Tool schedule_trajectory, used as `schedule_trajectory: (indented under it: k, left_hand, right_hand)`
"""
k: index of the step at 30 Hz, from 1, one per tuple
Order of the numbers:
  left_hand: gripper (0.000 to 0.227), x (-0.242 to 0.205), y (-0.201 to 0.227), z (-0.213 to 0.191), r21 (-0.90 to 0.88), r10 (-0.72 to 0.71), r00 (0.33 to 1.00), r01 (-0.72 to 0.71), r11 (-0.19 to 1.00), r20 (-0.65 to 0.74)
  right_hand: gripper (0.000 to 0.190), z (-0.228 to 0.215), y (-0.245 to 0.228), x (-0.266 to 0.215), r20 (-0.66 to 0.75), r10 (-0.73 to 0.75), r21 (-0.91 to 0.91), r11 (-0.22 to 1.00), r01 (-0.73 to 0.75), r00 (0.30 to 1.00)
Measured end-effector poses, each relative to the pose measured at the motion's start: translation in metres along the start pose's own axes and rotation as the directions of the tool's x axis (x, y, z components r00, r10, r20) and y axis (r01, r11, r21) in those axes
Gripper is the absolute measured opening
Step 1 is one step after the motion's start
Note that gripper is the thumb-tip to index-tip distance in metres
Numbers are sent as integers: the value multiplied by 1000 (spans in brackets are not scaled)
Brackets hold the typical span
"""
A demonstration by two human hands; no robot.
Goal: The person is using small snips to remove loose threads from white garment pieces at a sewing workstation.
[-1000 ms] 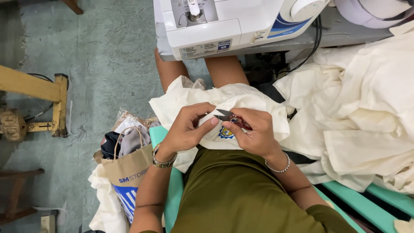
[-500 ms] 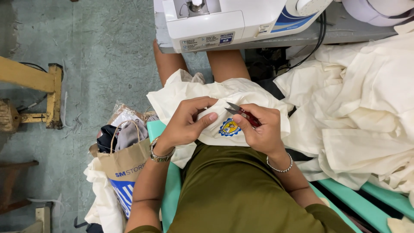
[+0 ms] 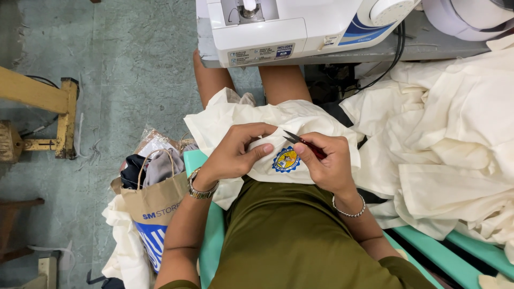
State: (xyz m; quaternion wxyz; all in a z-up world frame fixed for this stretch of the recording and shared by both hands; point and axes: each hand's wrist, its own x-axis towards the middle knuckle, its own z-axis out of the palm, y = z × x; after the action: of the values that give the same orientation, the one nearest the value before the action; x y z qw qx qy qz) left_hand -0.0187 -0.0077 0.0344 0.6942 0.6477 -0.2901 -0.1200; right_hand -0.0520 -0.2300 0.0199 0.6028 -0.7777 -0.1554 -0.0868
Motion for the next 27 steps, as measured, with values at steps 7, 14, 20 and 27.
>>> schedule_trajectory:
  k: [7,14,20,27]
  left_hand:
    - [34,-4,-30,-3,-132,-69,996,76,988,53]
    - [51,-5,-49,-9,-189,-97,986,121,974,133]
    - [69,-8,-70,2,-338,-67,960,160,927,271]
    - [74,4,-75,-3,-448,-109,974,190,874,201]
  right_hand:
    - [20,7,4,1,2,-37,-36,999,37,999]
    - [16,13,6,-2,-39,28,-13,1000,-28,999]
    - [12,21,21,-13,-55,59,6,998,-59,997]
    - [17,25,13,-15,39,-49,29,998,48,998]
